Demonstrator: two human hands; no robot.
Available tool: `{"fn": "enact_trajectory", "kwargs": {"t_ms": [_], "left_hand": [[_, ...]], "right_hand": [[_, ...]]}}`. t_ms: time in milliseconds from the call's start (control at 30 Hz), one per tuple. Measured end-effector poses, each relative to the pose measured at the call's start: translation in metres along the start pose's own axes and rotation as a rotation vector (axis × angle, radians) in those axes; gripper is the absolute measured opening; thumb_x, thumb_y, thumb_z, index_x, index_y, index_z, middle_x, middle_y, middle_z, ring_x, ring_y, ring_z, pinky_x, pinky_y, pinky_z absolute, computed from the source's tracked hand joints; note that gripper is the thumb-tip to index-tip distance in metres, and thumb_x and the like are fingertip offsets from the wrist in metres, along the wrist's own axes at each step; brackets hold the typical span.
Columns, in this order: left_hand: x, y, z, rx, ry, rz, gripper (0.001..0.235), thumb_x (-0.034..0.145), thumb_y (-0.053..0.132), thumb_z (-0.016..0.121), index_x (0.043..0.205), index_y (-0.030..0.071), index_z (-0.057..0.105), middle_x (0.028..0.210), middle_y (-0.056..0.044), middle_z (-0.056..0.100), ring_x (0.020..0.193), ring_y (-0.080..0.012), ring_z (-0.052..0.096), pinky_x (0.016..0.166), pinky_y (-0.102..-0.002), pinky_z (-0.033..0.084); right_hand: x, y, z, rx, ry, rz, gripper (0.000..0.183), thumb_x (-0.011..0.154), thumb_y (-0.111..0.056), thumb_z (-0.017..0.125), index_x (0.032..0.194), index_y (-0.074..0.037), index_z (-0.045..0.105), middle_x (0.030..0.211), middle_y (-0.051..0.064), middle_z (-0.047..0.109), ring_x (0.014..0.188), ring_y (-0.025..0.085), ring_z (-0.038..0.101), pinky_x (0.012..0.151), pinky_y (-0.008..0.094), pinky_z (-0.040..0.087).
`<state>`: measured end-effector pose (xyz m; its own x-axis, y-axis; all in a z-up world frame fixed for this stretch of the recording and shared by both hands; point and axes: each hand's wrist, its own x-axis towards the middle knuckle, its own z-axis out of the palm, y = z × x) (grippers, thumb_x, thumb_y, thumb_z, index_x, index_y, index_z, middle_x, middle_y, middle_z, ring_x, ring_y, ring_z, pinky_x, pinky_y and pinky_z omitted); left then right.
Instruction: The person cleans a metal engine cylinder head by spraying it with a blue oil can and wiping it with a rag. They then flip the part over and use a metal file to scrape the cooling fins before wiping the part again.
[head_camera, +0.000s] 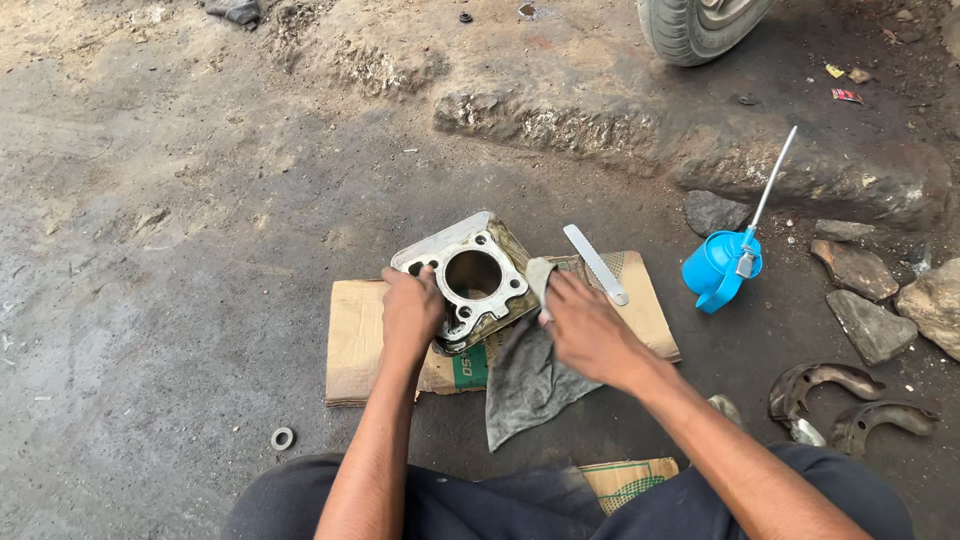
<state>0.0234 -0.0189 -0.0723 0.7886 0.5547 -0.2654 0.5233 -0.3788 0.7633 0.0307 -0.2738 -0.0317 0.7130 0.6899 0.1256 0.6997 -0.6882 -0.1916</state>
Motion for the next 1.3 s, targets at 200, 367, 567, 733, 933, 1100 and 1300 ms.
{"fn": "enact_trajectory", "kwargs": {"t_ms": [200,367,567,733,933,1100,1300], "left_hand": [[-0.018,-0.001,0.005,-0.146,0.142,0.063,0.064,0.106,0.041,0.040,0.151,-0.004,0.030,0.111,-0.042,0.064,0.108,-0.0596,0.060,0.095,-0.060,0.047],[-0.023,0.007,-0.001,-0.180,0.167,0.006,0.066,0.105,0.049,0.039,0.152,0.004,0.035,0.112,-0.039,0.066,0.109,-0.0573,0.062,0.094,-0.060,0.048],[-0.019,0.006,-0.004,-0.172,0.173,0.002,0.063,0.103,0.049,0.040,0.152,0.008,0.039,0.113,-0.036,0.067,0.109,-0.0558,0.062,0.093,-0.060,0.048],[-0.018,0.005,-0.004,-0.194,0.146,0.000,0.058,0.105,0.044,0.038,0.150,0.007,0.038,0.115,-0.034,0.067,0.110,-0.0556,0.062,0.094,-0.059,0.048],[-0.008,0.005,0.005,-0.178,0.194,0.055,0.060,0.107,0.038,0.042,0.148,-0.004,0.034,0.111,-0.037,0.067,0.105,-0.0565,0.063,0.092,-0.059,0.048],[-0.012,0.012,-0.006,-0.120,0.124,0.021,0.049,0.107,0.039,0.040,0.139,0.002,0.047,0.110,-0.036,0.068,0.106,-0.0556,0.063,0.091,-0.060,0.049],[-0.012,0.008,-0.007,-0.154,0.117,0.054,0.053,0.105,0.041,0.043,0.140,0.001,0.048,0.108,-0.038,0.067,0.105,-0.0563,0.063,0.091,-0.060,0.049]], "right_hand": [[0.010,-0.005,-0.006,0.205,-0.184,0.113,0.082,0.106,-0.057,0.031,0.157,0.006,0.021,0.164,0.028,0.021,0.152,0.044,0.015,0.122,0.049,0.016],[0.038,0.000,-0.007,0.291,-0.220,0.119,0.081,0.103,-0.061,0.026,0.158,-0.002,0.024,0.164,0.025,0.025,0.148,0.044,0.030,0.121,0.047,0.026],[0.114,0.002,0.006,0.296,-0.308,0.308,0.087,0.097,-0.067,0.022,0.161,-0.008,0.018,0.168,0.017,0.018,0.141,0.047,0.039,0.117,0.050,0.033],[0.127,-0.006,0.011,0.274,-0.293,0.354,0.088,0.095,-0.071,0.019,0.163,-0.016,0.014,0.170,0.012,0.013,0.142,0.048,0.038,0.118,0.056,0.033],[0.026,-0.046,-0.018,0.253,-0.269,0.368,0.088,0.095,-0.064,0.023,0.161,-0.007,0.007,0.166,0.024,0.012,0.123,0.047,0.059,0.106,0.054,0.046],[-0.023,-0.073,-0.027,0.232,-0.139,0.331,0.078,0.099,-0.058,0.034,0.157,-0.006,0.025,0.165,0.024,0.026,0.127,0.052,0.052,0.102,0.057,0.046],[0.009,-0.041,-0.004,0.229,-0.170,0.435,0.074,0.101,-0.062,0.029,0.157,-0.013,0.035,0.165,0.030,0.015,0.141,0.050,0.036,0.112,0.052,0.042]]}}
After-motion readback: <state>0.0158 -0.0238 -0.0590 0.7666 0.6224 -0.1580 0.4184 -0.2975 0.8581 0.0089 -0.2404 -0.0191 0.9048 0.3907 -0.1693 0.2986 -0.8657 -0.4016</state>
